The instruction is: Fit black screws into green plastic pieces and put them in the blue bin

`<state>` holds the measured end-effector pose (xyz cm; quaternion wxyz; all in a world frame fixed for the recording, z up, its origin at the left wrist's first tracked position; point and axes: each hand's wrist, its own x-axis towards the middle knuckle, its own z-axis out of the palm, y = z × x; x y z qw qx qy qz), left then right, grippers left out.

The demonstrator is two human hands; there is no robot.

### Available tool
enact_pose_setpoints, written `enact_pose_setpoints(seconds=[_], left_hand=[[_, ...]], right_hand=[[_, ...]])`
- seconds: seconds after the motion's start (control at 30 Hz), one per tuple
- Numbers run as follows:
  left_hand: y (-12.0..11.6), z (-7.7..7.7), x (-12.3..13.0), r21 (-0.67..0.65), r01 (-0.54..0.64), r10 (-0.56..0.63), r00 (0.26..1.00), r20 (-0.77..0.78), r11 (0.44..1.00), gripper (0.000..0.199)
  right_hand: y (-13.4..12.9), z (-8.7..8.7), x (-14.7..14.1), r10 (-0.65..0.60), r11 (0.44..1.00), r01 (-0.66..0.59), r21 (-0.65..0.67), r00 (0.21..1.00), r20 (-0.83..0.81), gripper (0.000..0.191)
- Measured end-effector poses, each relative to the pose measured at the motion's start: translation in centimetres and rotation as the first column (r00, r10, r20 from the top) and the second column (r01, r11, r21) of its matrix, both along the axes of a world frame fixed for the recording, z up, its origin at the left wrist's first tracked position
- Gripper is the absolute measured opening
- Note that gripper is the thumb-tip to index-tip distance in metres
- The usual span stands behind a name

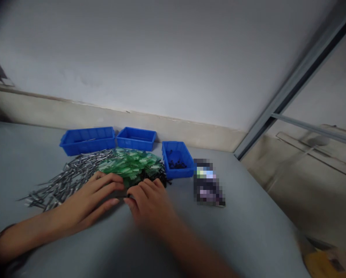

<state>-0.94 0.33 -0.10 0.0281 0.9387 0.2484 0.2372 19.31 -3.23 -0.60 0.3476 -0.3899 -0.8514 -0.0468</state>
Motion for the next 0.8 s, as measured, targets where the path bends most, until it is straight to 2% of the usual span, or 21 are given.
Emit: enact_pose_setpoints(seconds=[0.23, 0.5, 0.8], left_hand=[[-0.13, 0.46, 0.13, 0.016, 0.063, -0.063, 0.998, -0.004, 0.998, 0.017], [-0.33, 0.49, 0.13, 0.077, 0.076, -0.080, 0.995, 0.054, 0.994, 0.016], [-0.21, 0.34, 0.20, 0.085, 0.052, -0.056, 0.997, 0.054, 0.995, 0.014]], right_hand=[[0.07, -0.11, -0.05, -0.003, 1.000, 0.003, 0.010, 1.000, 0.000, 0.028], [-0.10, 0.11, 0.04, -0.031, 0.998, 0.033, -0.053, 0.999, 0.025, 0.026], [0.13, -0.12, -0.04, -0.026, 0.999, 0.028, -0.028, 0.998, 0.062, 0.029]])
